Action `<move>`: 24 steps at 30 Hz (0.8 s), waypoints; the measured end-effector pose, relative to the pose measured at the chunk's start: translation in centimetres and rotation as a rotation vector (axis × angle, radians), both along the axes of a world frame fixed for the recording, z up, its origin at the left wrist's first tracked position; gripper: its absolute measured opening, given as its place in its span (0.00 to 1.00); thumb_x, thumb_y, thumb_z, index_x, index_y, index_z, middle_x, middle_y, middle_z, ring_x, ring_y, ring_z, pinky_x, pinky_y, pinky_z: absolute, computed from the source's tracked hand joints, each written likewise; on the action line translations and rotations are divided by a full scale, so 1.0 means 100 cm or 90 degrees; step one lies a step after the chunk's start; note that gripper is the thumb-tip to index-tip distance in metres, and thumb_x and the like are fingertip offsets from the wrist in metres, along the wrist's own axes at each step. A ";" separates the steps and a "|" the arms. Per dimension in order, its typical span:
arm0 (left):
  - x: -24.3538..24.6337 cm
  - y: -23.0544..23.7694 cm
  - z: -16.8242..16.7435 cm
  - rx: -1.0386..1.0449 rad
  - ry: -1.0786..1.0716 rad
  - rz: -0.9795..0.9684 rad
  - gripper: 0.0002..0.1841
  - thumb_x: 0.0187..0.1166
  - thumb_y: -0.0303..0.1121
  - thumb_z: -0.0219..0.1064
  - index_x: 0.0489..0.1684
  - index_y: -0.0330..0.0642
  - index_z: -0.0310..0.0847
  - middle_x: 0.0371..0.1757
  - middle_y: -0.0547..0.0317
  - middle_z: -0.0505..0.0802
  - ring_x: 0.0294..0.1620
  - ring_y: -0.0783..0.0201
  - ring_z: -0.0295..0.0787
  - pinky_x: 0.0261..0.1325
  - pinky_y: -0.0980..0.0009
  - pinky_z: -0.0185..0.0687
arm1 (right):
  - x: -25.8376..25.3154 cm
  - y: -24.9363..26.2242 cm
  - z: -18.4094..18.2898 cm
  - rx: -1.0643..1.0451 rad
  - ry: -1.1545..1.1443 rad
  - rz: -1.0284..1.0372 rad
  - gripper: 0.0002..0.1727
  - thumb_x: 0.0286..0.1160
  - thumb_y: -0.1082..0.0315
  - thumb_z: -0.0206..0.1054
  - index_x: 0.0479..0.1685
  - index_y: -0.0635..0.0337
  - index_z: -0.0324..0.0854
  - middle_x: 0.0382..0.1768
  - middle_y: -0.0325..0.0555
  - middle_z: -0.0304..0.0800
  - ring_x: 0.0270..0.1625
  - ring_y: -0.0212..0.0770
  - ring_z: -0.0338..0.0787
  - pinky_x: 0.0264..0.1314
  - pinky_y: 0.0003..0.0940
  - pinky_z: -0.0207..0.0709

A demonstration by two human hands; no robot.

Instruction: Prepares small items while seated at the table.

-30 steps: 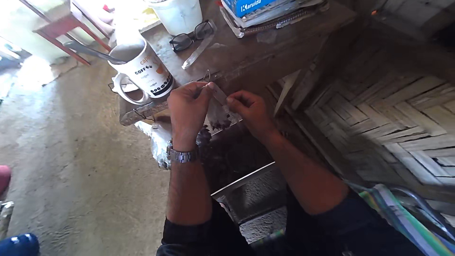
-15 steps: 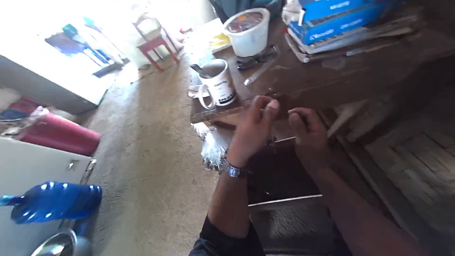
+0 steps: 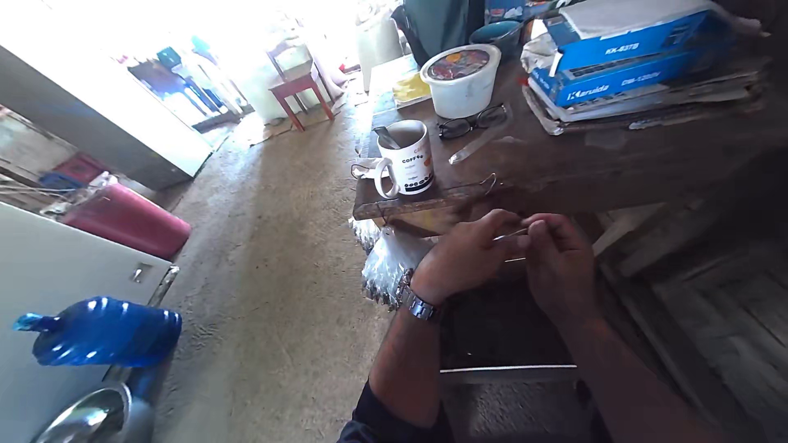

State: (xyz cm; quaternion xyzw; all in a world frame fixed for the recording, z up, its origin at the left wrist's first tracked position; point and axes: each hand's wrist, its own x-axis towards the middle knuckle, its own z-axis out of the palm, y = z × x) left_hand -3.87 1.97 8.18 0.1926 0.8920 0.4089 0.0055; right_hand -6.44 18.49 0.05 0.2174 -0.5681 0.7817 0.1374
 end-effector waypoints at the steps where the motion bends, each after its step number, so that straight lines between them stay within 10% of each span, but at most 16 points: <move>1: 0.000 -0.002 0.000 -0.007 0.002 -0.007 0.16 0.90 0.43 0.62 0.67 0.48 0.83 0.31 0.59 0.90 0.27 0.65 0.85 0.34 0.63 0.86 | -0.001 0.001 0.000 -0.010 -0.006 -0.004 0.08 0.89 0.63 0.60 0.51 0.52 0.84 0.41 0.36 0.87 0.42 0.32 0.88 0.48 0.31 0.87; 8: -0.001 -0.012 -0.001 0.011 0.019 -0.014 0.14 0.93 0.40 0.55 0.46 0.43 0.84 0.25 0.59 0.84 0.22 0.64 0.80 0.26 0.65 0.81 | -0.001 -0.001 0.002 -0.052 -0.047 0.065 0.16 0.89 0.57 0.60 0.68 0.50 0.80 0.45 0.37 0.88 0.45 0.34 0.89 0.54 0.34 0.87; 12: -0.001 -0.014 -0.006 0.036 -0.013 -0.046 0.14 0.93 0.42 0.55 0.48 0.46 0.84 0.25 0.60 0.85 0.20 0.65 0.80 0.23 0.67 0.81 | 0.005 -0.008 0.004 -0.103 -0.096 0.113 0.07 0.85 0.61 0.67 0.51 0.50 0.87 0.46 0.36 0.90 0.47 0.33 0.90 0.55 0.34 0.88; 18: -0.007 -0.017 -0.016 0.040 -0.108 -0.036 0.24 0.93 0.54 0.49 0.46 0.46 0.85 0.20 0.58 0.84 0.15 0.63 0.79 0.18 0.67 0.79 | 0.006 0.002 0.016 -0.338 -0.235 0.230 0.15 0.94 0.55 0.48 0.52 0.48 0.79 0.52 0.40 0.90 0.58 0.38 0.90 0.68 0.41 0.83; 24: 0.001 -0.033 -0.012 -0.038 -0.107 0.120 0.32 0.88 0.68 0.43 0.50 0.54 0.88 0.23 0.60 0.84 0.18 0.62 0.77 0.21 0.62 0.76 | 0.003 0.019 0.022 -0.195 -0.216 0.228 0.16 0.94 0.52 0.47 0.47 0.45 0.79 0.25 0.31 0.74 0.23 0.27 0.73 0.31 0.25 0.76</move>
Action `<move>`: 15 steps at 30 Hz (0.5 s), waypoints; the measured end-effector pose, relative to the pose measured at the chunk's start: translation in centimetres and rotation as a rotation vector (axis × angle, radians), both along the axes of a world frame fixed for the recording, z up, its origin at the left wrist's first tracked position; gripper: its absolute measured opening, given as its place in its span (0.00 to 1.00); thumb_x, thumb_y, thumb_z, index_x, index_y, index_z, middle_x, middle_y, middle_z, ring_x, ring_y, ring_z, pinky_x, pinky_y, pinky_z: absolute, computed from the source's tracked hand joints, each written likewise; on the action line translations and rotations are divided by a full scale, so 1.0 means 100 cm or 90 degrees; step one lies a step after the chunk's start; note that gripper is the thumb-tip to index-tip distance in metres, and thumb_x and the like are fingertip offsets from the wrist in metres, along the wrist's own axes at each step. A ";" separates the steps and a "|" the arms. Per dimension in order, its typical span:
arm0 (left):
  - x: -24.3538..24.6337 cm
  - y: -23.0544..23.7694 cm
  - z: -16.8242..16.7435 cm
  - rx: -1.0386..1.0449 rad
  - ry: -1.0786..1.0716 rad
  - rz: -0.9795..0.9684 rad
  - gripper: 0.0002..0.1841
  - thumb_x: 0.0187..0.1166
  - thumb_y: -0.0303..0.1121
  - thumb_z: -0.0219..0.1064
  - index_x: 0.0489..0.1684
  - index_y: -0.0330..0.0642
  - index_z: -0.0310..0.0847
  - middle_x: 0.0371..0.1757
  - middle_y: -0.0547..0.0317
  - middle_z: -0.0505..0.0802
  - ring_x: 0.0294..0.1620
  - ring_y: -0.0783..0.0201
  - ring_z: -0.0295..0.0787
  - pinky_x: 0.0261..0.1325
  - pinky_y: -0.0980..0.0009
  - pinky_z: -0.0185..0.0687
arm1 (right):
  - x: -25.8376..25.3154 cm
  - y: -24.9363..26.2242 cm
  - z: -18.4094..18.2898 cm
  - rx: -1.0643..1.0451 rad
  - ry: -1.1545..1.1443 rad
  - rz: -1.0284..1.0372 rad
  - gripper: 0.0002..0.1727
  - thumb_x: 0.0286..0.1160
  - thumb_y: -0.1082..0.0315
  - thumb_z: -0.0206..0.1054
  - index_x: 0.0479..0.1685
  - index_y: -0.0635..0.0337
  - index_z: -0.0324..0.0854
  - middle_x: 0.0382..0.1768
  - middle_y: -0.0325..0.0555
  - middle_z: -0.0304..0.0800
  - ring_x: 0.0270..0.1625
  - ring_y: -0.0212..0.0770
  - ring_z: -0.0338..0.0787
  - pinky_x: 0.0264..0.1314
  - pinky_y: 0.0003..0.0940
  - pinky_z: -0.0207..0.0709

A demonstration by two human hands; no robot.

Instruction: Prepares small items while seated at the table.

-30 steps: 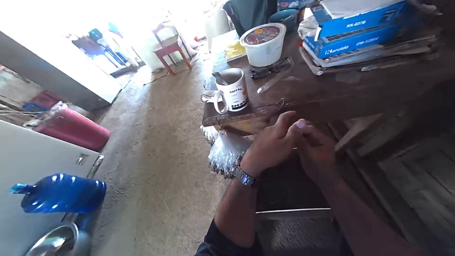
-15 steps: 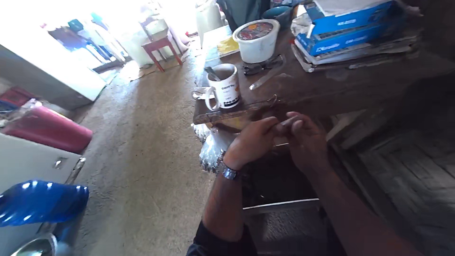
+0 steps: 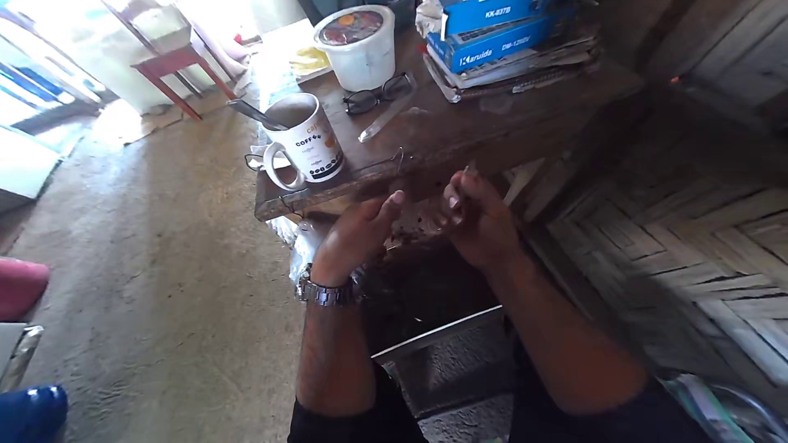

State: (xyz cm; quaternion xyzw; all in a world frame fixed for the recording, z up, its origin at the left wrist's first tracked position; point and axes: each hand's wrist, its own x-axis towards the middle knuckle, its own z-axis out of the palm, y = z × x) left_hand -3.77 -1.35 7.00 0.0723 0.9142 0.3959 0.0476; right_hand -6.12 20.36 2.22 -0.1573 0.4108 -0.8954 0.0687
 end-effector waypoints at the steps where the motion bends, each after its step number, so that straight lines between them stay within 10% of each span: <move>1: 0.001 -0.002 0.000 0.002 0.025 0.014 0.30 0.88 0.66 0.46 0.49 0.54 0.88 0.24 0.60 0.85 0.18 0.61 0.77 0.21 0.61 0.76 | 0.002 0.000 0.001 0.071 0.017 -0.017 0.14 0.92 0.54 0.51 0.49 0.46 0.81 0.25 0.33 0.74 0.21 0.28 0.72 0.25 0.24 0.73; 8: 0.005 0.007 0.000 0.156 0.170 0.004 0.16 0.90 0.50 0.59 0.51 0.53 0.90 0.29 0.61 0.88 0.16 0.65 0.75 0.16 0.72 0.70 | 0.010 -0.007 -0.002 0.326 0.070 -0.080 0.11 0.86 0.59 0.65 0.51 0.54 0.87 0.23 0.41 0.79 0.16 0.30 0.69 0.16 0.22 0.65; 15: -0.004 0.009 -0.001 0.149 0.206 -0.023 0.07 0.84 0.39 0.70 0.48 0.50 0.92 0.42 0.65 0.94 0.30 0.68 0.87 0.32 0.71 0.85 | 0.006 -0.009 -0.001 0.340 0.087 -0.101 0.10 0.85 0.62 0.66 0.49 0.58 0.88 0.27 0.40 0.83 0.20 0.30 0.73 0.21 0.23 0.69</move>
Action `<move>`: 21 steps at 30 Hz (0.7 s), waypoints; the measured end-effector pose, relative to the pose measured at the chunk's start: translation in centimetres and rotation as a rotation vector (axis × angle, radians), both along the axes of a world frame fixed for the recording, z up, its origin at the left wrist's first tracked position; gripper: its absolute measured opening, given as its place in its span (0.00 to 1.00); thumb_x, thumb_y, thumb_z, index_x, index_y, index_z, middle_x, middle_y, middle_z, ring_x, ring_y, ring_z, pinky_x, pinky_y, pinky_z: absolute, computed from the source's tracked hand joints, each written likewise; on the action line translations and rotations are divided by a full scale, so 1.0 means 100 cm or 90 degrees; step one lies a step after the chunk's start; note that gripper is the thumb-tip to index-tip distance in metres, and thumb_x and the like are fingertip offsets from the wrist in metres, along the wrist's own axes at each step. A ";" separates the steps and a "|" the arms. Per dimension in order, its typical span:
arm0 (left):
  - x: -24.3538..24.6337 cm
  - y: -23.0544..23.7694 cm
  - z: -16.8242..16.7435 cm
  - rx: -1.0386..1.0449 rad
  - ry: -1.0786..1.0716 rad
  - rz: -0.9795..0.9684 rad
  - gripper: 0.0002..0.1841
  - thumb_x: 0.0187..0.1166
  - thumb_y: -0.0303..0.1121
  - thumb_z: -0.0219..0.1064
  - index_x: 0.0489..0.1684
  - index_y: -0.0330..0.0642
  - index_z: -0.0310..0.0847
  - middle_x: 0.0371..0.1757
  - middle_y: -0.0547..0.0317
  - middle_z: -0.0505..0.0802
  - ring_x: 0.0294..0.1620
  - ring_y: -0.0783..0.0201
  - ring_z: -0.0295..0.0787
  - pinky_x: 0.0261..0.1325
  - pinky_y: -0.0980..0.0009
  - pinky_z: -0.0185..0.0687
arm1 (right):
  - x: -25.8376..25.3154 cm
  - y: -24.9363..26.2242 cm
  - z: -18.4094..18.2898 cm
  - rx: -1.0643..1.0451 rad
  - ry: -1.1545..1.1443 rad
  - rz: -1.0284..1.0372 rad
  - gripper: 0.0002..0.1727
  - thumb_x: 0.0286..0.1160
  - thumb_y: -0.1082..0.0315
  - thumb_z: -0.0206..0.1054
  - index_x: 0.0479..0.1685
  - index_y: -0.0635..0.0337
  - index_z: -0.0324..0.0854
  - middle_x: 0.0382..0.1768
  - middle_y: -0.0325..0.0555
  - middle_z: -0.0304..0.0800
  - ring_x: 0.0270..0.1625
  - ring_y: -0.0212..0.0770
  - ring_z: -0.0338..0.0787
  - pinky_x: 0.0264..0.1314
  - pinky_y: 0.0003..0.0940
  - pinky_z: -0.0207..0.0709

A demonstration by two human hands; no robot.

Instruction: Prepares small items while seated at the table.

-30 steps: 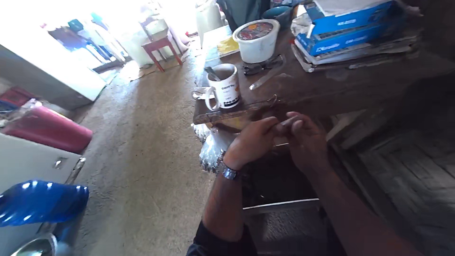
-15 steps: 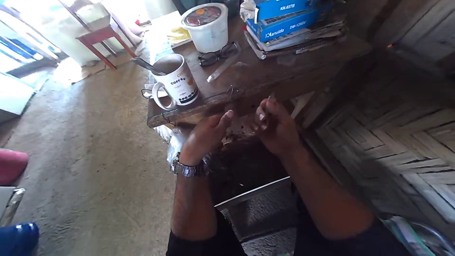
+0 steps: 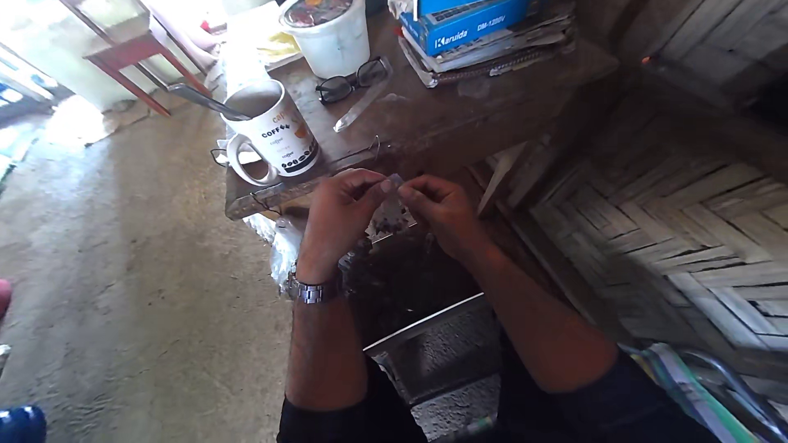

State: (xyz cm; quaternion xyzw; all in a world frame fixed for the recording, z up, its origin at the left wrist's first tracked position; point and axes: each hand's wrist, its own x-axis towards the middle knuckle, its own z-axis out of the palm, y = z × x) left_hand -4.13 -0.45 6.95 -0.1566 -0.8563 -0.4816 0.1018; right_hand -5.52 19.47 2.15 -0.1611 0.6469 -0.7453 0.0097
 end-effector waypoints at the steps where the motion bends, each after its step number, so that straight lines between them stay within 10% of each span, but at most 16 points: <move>1: -0.001 0.000 0.002 0.004 -0.003 0.008 0.07 0.84 0.39 0.70 0.48 0.49 0.92 0.42 0.65 0.94 0.31 0.69 0.88 0.33 0.71 0.86 | -0.002 -0.001 0.001 -0.008 -0.003 -0.002 0.10 0.85 0.63 0.66 0.50 0.59 0.88 0.28 0.40 0.84 0.22 0.30 0.74 0.22 0.23 0.70; 21: -0.036 0.018 0.002 0.099 0.039 0.176 0.08 0.79 0.40 0.74 0.41 0.48 0.95 0.31 0.68 0.95 0.24 0.75 0.86 0.27 0.74 0.83 | -0.021 -0.012 -0.005 -0.056 -0.006 -0.036 0.14 0.85 0.63 0.67 0.54 0.65 0.88 0.34 0.47 0.89 0.27 0.36 0.84 0.27 0.29 0.80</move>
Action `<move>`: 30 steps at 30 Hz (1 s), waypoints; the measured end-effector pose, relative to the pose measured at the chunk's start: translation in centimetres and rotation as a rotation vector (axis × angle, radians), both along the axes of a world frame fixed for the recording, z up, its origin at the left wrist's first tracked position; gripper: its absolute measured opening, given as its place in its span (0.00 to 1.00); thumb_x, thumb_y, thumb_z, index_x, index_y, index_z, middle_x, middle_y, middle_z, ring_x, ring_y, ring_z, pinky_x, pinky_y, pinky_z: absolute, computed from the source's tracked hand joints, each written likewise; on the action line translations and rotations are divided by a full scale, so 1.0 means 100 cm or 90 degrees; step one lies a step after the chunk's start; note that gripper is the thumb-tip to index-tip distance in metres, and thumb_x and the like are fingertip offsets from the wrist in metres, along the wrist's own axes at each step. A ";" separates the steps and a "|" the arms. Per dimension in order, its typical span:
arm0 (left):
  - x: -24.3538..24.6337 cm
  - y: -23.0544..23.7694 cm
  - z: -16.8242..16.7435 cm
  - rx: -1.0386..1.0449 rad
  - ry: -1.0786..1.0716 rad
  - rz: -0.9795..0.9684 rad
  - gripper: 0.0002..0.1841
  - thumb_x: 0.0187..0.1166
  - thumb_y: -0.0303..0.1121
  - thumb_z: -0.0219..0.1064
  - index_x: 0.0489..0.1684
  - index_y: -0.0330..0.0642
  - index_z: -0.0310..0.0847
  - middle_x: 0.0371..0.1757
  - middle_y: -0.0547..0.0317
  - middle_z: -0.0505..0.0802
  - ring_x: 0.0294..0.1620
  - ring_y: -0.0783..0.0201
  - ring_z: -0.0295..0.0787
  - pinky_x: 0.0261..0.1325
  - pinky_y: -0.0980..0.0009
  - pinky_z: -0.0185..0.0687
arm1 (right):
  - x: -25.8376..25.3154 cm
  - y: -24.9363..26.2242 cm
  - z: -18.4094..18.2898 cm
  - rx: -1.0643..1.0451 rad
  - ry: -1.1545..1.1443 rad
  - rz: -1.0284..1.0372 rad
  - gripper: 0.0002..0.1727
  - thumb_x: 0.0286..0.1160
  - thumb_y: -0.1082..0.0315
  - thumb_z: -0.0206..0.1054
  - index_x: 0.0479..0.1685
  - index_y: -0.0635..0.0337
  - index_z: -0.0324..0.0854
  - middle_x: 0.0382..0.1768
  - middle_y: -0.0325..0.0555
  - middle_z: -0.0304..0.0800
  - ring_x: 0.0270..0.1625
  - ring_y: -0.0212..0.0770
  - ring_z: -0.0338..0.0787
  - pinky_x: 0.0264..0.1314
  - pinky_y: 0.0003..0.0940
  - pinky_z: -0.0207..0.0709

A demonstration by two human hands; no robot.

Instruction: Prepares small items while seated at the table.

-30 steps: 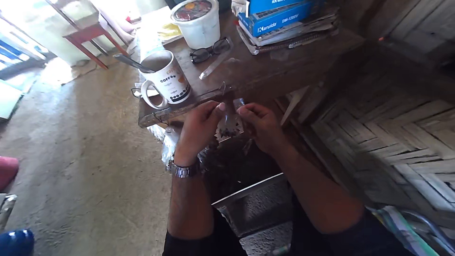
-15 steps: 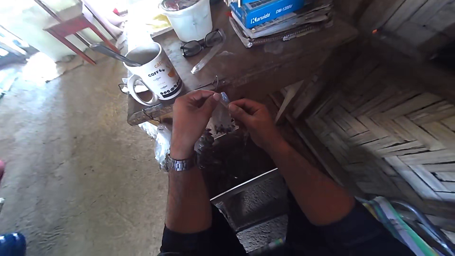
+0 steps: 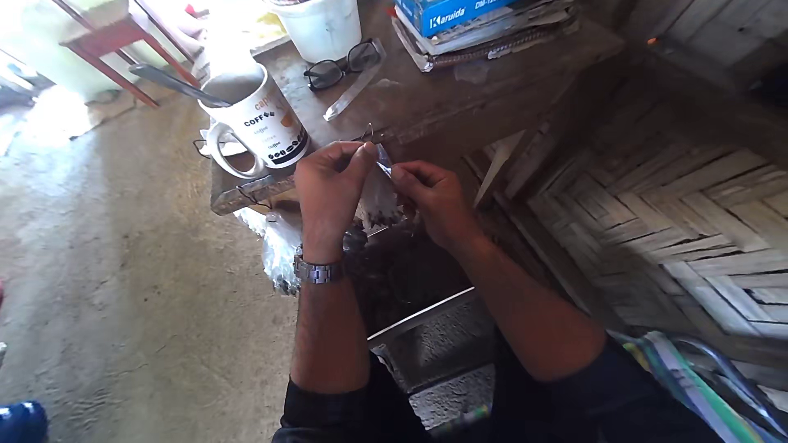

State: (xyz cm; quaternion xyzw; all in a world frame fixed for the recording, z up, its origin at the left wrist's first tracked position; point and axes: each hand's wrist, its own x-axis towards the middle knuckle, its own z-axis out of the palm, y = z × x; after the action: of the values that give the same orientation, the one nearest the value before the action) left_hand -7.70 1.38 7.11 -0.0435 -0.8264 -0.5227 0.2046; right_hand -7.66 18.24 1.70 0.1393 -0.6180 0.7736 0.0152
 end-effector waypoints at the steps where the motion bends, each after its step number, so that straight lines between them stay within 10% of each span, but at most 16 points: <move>1: 0.000 0.000 0.000 0.003 0.001 0.000 0.08 0.80 0.40 0.74 0.41 0.47 0.95 0.31 0.68 0.95 0.24 0.74 0.87 0.27 0.74 0.83 | 0.000 0.000 0.000 -0.003 -0.006 0.000 0.14 0.86 0.62 0.66 0.53 0.65 0.88 0.33 0.46 0.89 0.27 0.36 0.84 0.27 0.29 0.80; 13: -0.001 0.004 -0.001 -0.017 -0.005 0.012 0.07 0.79 0.40 0.74 0.39 0.48 0.95 0.28 0.70 0.94 0.19 0.77 0.82 0.23 0.76 0.77 | -0.003 -0.003 -0.004 -0.028 -0.075 0.004 0.15 0.86 0.59 0.67 0.50 0.65 0.89 0.32 0.46 0.89 0.26 0.35 0.84 0.26 0.27 0.79; 20: 0.014 0.007 0.003 -0.225 -0.019 0.094 0.09 0.81 0.44 0.71 0.40 0.53 0.95 0.34 0.67 0.96 0.32 0.73 0.91 0.41 0.65 0.88 | 0.001 -0.010 -0.009 0.038 -0.134 0.012 0.16 0.86 0.56 0.66 0.48 0.63 0.88 0.32 0.44 0.88 0.25 0.34 0.83 0.25 0.28 0.79; 22: 0.031 0.012 0.004 -0.265 -0.003 0.078 0.11 0.84 0.41 0.69 0.43 0.45 0.91 0.34 0.54 0.93 0.31 0.58 0.89 0.37 0.53 0.86 | 0.011 -0.011 -0.009 0.128 -0.146 0.000 0.17 0.87 0.53 0.64 0.51 0.58 0.87 0.32 0.43 0.87 0.25 0.35 0.82 0.27 0.31 0.80; 30: 0.044 -0.002 0.018 -0.137 -0.081 -0.022 0.21 0.94 0.52 0.48 0.51 0.48 0.83 0.24 0.56 0.83 0.18 0.60 0.77 0.18 0.61 0.76 | 0.012 -0.026 -0.033 0.236 0.121 -0.264 0.18 0.83 0.58 0.67 0.60 0.62 0.82 0.52 0.53 0.86 0.49 0.43 0.88 0.52 0.44 0.86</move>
State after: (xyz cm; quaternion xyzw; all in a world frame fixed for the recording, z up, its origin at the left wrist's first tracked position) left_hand -3.32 1.20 8.89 -0.0467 -0.8882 -0.4362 0.1369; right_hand -6.50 15.66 -1.63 0.0819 -0.7597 0.6117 0.2050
